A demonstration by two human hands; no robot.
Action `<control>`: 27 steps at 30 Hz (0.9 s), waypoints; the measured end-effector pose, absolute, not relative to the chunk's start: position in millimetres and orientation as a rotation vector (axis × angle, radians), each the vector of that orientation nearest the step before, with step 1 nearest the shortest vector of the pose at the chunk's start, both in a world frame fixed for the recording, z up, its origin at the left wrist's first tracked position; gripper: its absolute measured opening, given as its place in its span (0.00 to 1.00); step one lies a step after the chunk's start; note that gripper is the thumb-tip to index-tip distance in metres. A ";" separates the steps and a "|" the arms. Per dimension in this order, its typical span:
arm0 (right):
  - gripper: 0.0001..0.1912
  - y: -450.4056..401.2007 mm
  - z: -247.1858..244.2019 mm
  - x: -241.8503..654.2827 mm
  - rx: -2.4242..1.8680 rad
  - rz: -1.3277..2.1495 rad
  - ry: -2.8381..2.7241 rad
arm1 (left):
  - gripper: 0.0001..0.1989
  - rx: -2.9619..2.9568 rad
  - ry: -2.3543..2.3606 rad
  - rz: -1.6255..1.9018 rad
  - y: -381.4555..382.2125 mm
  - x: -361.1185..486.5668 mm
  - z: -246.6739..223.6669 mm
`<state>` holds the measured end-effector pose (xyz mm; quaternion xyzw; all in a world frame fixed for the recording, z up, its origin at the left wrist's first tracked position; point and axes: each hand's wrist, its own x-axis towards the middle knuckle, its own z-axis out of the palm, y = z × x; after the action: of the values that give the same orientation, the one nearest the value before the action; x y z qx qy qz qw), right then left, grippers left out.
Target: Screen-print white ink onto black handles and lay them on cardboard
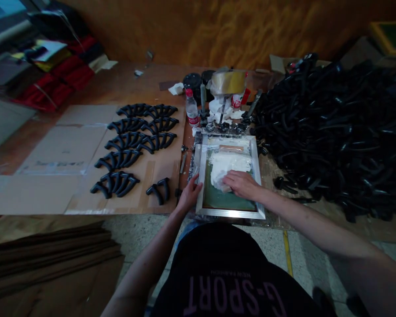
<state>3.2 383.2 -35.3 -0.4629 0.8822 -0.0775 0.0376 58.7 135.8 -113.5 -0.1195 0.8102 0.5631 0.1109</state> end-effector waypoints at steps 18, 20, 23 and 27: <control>0.22 369.3 -17.6 -39.0 -0.978 -0.621 3.027 | 0.34 -0.295 2.200 1.779 132.1 57.0 -85.7; 0.26 375.3 -0.3 -69.7 -0.761 -0.650 3.112 | 0.34 -0.282 2.166 1.845 131.1 55.9 -63.1; 0.23 415.9 15.9 -98.7 -0.409 -0.861 3.219 | 0.27 -0.294 2.284 1.920 133.5 51.0 -20.2; 0.23 476.9 2.2 -88.4 -0.079 -1.062 3.244 | 0.28 -0.251 2.292 2.161 144.2 29.4 29.1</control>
<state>-88.4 476.9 2.2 -0.0231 0.9413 -0.3081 -0.1359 29.4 144.2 29.1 -0.0793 0.7254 0.6837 -0.0093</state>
